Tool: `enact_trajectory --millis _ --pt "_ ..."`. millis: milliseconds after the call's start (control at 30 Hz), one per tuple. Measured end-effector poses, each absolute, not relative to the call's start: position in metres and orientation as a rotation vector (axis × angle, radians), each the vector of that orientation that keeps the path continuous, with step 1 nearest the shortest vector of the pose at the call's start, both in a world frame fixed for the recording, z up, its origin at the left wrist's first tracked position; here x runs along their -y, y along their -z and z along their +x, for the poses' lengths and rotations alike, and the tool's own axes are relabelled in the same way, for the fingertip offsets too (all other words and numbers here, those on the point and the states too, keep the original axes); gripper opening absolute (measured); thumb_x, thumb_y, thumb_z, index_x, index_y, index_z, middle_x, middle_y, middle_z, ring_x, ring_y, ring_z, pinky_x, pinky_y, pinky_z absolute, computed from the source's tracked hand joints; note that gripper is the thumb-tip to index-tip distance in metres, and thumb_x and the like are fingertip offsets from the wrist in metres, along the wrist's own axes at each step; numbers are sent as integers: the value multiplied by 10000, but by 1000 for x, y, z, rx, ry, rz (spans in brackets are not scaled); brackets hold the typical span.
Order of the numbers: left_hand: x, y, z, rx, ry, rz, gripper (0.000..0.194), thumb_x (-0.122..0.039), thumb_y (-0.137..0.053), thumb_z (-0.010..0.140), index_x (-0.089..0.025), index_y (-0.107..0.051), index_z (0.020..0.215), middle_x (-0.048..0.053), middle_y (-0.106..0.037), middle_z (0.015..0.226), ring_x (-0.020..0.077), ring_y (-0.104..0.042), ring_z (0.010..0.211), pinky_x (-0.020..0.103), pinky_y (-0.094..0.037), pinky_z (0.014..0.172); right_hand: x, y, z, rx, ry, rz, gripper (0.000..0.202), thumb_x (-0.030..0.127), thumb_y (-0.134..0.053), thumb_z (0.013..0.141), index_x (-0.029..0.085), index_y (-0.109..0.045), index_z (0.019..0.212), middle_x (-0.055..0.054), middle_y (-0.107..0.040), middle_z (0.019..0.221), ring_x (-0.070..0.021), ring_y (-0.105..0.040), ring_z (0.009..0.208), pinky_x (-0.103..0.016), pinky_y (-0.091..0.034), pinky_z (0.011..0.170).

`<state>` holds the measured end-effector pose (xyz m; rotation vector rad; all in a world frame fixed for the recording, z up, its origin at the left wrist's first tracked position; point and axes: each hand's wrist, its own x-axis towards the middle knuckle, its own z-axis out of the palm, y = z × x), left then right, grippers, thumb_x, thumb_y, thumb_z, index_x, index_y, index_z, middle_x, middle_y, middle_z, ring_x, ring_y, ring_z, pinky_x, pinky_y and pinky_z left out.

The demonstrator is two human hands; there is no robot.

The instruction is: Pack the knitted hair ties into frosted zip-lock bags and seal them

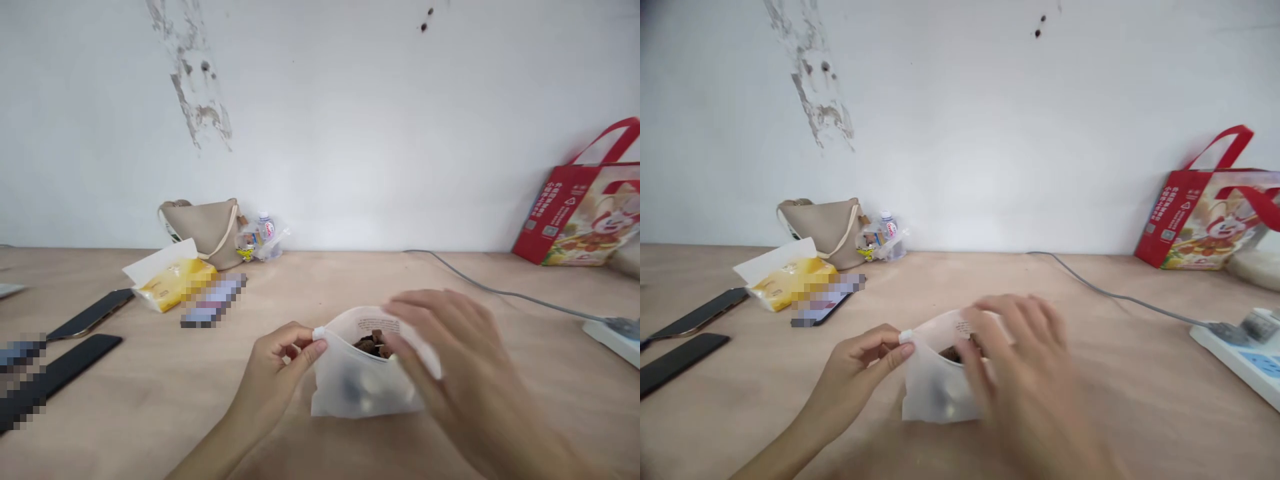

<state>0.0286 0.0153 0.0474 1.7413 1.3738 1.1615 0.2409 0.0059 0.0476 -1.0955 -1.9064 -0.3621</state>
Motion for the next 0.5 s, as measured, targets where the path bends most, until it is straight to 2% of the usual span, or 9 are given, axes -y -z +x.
enact_trajectory --millis 133,233,367,433,500 --pt "-8 -51 27 -1339 -1146 1868 223 -294 -565 806 -183 -651 633 -2 -602 630 136 -519 613 230 -405 580 -11 -58 178 2110 533 -1049 78 245 -592 844 224 -667 836 -51 -669 1053 -287 -546 1082 -564 -220 1030" --pt "-4 -48 21 -1351 -1134 1947 273 -285 -545 828 -179 -645 597 3 -574 590 136 -503 588 235 -399 568 -17 -50 167 2212 532 -1032 92 174 -641 773 218 -637 692 -28 -690 961 -264 -577 1020 -554 -186 1051" --pt "-3 -44 10 -1400 -1179 1962 243 -238 -544 818 -181 -638 602 2 -568 613 131 -502 587 233 -391 563 -20 -39 213 2167 583 -953 161 178 -516 845 240 -629 748 -1 -691 941 -228 -608 970 -524 -202 1069" --pt "-3 -43 5 -1464 -1245 1922 238 -230 -546 808 -180 -624 588 1 -562 606 131 -502 584 229 -388 552 -21 -31 255 2189 678 -1017 306 141 -372 872 257 -652 833 -36 -691 990 -262 -620 967 -573 -255 1023" --pt "-4 -43 -1 -1491 -1306 1898 236 -232 -554 803 -185 -628 584 -1 -566 597 132 -510 580 228 -403 552 -20 -15 300 2171 775 -1046 307 222 -376 891 305 -672 892 -43 -697 991 -286 -642 899 -605 -264 996"
